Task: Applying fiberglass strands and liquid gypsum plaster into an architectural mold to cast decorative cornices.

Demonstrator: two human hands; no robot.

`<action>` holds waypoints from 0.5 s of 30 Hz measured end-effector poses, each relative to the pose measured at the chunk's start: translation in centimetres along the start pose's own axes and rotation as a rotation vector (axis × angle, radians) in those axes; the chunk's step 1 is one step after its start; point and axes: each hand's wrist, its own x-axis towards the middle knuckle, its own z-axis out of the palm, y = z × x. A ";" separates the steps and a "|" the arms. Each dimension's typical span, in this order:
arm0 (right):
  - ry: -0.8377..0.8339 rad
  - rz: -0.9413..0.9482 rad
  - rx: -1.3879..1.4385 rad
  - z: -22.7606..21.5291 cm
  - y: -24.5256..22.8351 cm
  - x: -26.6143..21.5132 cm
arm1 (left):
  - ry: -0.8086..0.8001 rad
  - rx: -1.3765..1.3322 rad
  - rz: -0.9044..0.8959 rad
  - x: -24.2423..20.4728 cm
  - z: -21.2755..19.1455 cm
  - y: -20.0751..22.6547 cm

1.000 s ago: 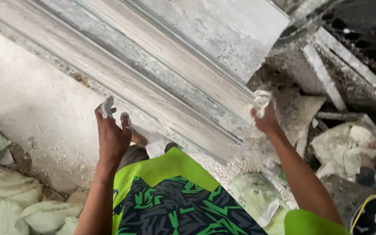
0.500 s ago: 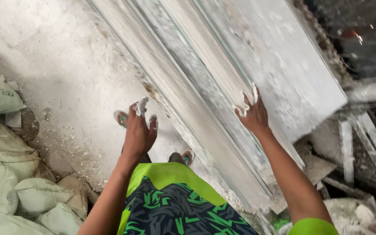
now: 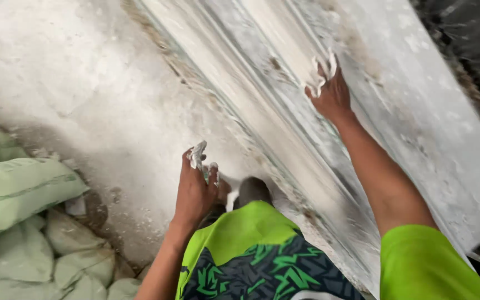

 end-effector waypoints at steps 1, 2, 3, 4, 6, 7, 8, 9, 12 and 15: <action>0.002 -0.013 0.008 0.4 -1.5 3.1 | 0.012 0.009 -0.003 2.0 -2.2 -0.7; 0.051 -0.027 -0.003 0.8 -3.1 6.0 | 0.028 0.013 -0.006 3.9 -4.5 -1.3; 0.108 -0.041 -0.016 0.9 -4.5 9.4 | 0.046 0.014 -0.002 6.2 -6.6 -1.8; 0.118 -0.054 -0.011 1.0 -6.1 12.5 | 0.060 0.022 0.003 8.0 -8.4 -2.6; 0.097 -0.071 -0.038 1.8 -9.2 18.7 | 0.142 0.064 -0.061 11.6 -11.8 -4.6; 0.102 -0.080 -0.034 1.8 -11.1 21.7 | 0.151 0.070 -0.060 13.4 -13.3 -5.6; 0.082 -0.058 -0.014 2.0 -13.0 24.7 | 0.168 0.044 -0.099 15.4 -14.8 -6.6; 0.060 -0.037 0.005 2.2 -14.8 28.1 | 0.187 0.016 -0.140 17.6 -16.2 -7.9; 0.167 -0.137 -0.005 2.7 -19.8 39.0 | 0.203 0.018 -0.077 25.7 -20.0 -13.0; 0.054 -0.061 0.032 2.6 -26.7 50.2 | 0.169 -0.052 -0.191 35.1 -24.8 -17.2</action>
